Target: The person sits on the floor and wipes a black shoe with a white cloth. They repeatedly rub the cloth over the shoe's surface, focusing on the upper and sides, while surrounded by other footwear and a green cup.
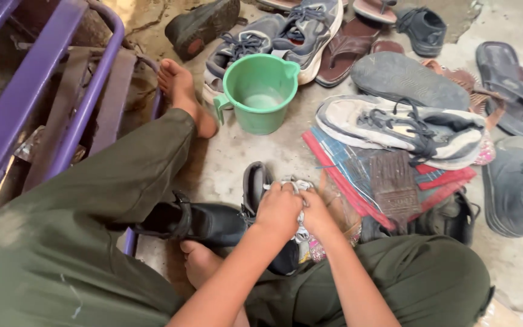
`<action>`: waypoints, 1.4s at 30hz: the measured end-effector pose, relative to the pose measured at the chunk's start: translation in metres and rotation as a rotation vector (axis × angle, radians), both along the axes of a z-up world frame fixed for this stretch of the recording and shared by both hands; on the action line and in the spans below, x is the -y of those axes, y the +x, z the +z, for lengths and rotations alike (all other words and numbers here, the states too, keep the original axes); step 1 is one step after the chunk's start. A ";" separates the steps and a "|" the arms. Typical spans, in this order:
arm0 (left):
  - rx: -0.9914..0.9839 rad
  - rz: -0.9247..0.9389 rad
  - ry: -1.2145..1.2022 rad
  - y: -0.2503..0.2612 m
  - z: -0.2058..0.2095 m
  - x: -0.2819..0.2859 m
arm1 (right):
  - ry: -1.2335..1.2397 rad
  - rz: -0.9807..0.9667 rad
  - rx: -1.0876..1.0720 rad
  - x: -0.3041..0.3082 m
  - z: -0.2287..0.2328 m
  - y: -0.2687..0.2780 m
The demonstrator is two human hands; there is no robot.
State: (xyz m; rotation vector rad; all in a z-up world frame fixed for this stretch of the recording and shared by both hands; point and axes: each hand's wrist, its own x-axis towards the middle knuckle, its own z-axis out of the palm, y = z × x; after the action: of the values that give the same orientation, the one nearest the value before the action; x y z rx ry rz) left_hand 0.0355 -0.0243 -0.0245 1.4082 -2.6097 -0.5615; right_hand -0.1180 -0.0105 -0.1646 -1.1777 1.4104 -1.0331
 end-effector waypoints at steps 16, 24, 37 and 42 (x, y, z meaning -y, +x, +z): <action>-0.134 0.059 0.198 0.015 -0.021 -0.061 | -0.027 0.232 -0.640 -0.055 0.051 -0.007; -0.385 -0.112 0.379 0.031 -0.020 -0.074 | 0.072 0.417 -0.797 -0.092 0.078 -0.020; -0.864 0.710 -0.168 0.107 0.028 0.034 | -0.615 0.091 -0.555 0.088 0.158 0.118; -0.631 1.019 0.203 0.123 -0.043 0.045 | -0.366 0.162 -0.557 0.100 0.062 0.153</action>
State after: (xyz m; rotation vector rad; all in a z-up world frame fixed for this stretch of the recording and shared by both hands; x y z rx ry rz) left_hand 0.1581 -0.0693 -0.0671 1.9323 -1.1640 -0.8886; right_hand 0.0354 -0.1108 -0.1025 -1.9262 1.5429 -0.9081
